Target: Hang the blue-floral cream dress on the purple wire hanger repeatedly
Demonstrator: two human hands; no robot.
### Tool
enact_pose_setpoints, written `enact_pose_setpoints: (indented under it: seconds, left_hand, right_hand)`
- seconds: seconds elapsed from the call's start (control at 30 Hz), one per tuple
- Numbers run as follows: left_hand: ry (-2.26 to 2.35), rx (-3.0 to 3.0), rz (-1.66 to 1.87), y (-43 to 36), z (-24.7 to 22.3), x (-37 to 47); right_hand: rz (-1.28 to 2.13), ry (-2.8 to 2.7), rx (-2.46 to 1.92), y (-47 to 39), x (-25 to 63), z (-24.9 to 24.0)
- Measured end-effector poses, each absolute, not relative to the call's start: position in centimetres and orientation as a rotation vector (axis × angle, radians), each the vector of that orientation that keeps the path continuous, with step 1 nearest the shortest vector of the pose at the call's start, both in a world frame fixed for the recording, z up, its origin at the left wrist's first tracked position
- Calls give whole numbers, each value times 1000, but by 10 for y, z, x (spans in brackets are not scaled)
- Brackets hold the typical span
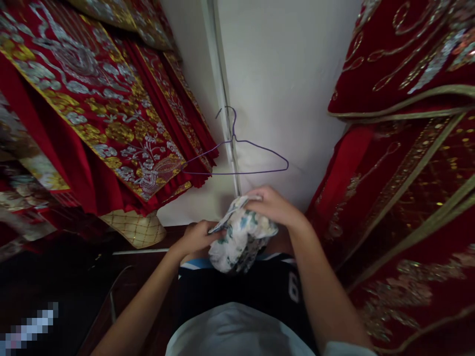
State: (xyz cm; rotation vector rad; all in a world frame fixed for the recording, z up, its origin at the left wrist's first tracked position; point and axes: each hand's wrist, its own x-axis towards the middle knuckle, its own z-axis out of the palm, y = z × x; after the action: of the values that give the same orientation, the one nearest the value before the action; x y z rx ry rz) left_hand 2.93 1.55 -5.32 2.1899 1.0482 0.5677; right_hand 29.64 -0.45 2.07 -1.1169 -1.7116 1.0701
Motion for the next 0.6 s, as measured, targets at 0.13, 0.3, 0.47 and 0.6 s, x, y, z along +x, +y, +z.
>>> enact_pose_setpoints:
  seconds: [0.13, 0.3, 0.47, 0.6]
  left_hand:
    - [1344, 2299, 678, 38, -42, -18]
    - [1568, 2458, 731, 63, -7, -43]
    - [1497, 2444, 911, 79, 11, -34]
    - [1468, 2469, 1003, 85, 10, -25]
  right_hand:
    - [396, -1608, -1319, 65, 319, 11]
    - [422, -1663, -1238, 130, 312, -15]
    - [400, -1614, -1325, 137, 315, -26]
    - [414, -1549, -1233, 132, 316, -25]
